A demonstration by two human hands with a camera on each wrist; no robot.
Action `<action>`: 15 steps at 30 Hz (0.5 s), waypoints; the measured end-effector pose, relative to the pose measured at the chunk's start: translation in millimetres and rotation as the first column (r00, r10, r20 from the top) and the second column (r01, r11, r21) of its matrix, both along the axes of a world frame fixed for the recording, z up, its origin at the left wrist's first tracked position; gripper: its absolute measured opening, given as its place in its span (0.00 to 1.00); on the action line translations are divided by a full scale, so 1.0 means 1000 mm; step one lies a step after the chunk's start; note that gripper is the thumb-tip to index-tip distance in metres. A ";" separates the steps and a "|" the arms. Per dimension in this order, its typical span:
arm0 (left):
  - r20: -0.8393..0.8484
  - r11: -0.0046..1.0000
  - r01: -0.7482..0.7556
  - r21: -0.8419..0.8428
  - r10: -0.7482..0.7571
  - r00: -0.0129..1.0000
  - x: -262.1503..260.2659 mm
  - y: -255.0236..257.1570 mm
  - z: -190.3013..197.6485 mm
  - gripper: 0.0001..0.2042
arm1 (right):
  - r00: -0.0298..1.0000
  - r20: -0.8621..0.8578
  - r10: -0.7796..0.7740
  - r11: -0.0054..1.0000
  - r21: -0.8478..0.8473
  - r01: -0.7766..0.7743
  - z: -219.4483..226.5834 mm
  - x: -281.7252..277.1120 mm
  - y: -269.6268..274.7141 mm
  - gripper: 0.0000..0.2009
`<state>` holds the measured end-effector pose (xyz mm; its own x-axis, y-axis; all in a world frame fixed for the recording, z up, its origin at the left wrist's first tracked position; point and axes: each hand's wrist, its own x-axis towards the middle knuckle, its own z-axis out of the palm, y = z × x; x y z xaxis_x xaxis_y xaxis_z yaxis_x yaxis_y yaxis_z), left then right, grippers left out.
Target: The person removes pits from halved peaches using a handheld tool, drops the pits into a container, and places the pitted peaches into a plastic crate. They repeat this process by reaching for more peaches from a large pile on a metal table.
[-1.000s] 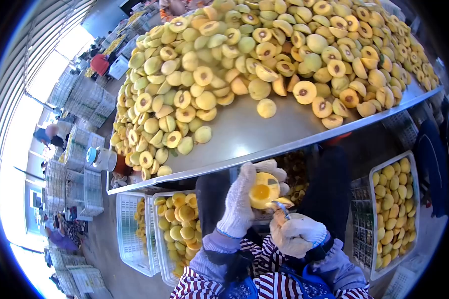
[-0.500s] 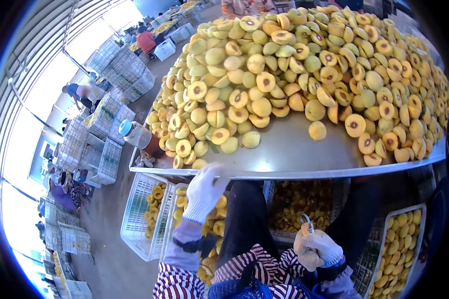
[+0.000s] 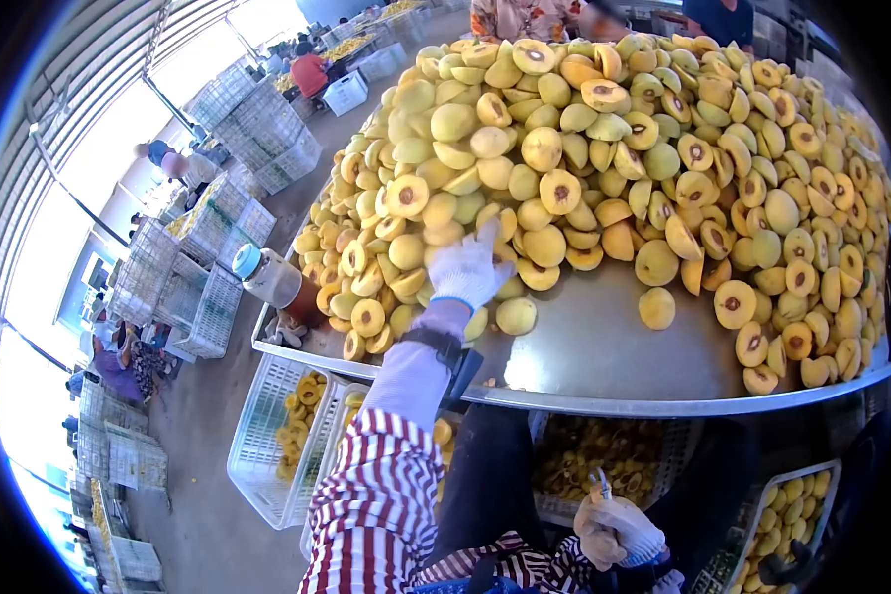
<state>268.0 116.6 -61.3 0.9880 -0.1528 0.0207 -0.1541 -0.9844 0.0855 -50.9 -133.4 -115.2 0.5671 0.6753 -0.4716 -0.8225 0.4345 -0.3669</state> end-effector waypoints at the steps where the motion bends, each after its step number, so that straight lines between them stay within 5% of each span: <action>1: -0.007 0.999 0.027 -0.038 -0.027 1.000 -0.004 0.001 0.001 0.29 | 1.000 0.009 0.024 1.000 0.002 -0.024 -0.001 0.003 0.002 0.16; 4: -0.142 0.985 0.174 -0.008 -0.173 0.975 -0.038 -0.021 -0.012 0.16 | 0.996 0.035 0.077 0.997 -0.016 -0.076 0.000 0.006 0.008 0.17; 5: -0.041 0.921 0.386 -0.049 -0.388 0.921 -0.045 -0.018 -0.045 0.17 | 0.996 0.047 0.079 0.996 -0.041 -0.077 0.004 0.007 0.008 0.17; 6: -0.145 0.787 0.604 -0.126 -0.617 0.774 -0.044 -0.032 -0.050 0.20 | 0.995 0.055 0.081 0.995 -0.067 -0.077 0.006 0.004 0.007 0.17; 7: 0.015 0.876 0.474 -0.089 -0.475 0.880 -0.070 -0.043 -0.057 0.24 | 0.997 0.063 0.040 0.998 -0.053 -0.037 -0.001 -0.002 0.004 0.17; 9: -0.056 0.855 0.449 -0.259 -0.477 0.877 -0.083 -0.052 -0.052 0.26 | 0.996 0.079 -0.043 0.999 -0.019 0.044 -0.022 -0.016 -0.003 0.17; 12: -0.268 0.875 0.355 -0.329 -0.447 0.853 -0.068 -0.049 -0.011 0.26 | 0.998 0.051 -0.021 0.990 -0.140 0.028 0.002 -0.013 -0.013 0.17; 13: -0.065 0.890 0.285 -0.357 -0.328 0.942 -0.062 -0.047 -0.015 0.23 | 0.999 0.035 -0.010 0.991 -0.131 0.014 0.002 -0.011 -0.013 0.16; 15: 0.143 0.872 0.369 -0.320 -0.341 0.929 -0.025 -0.039 -0.023 0.24 | 1.000 0.006 0.020 0.994 -0.106 -0.019 -0.001 -0.006 -0.011 0.16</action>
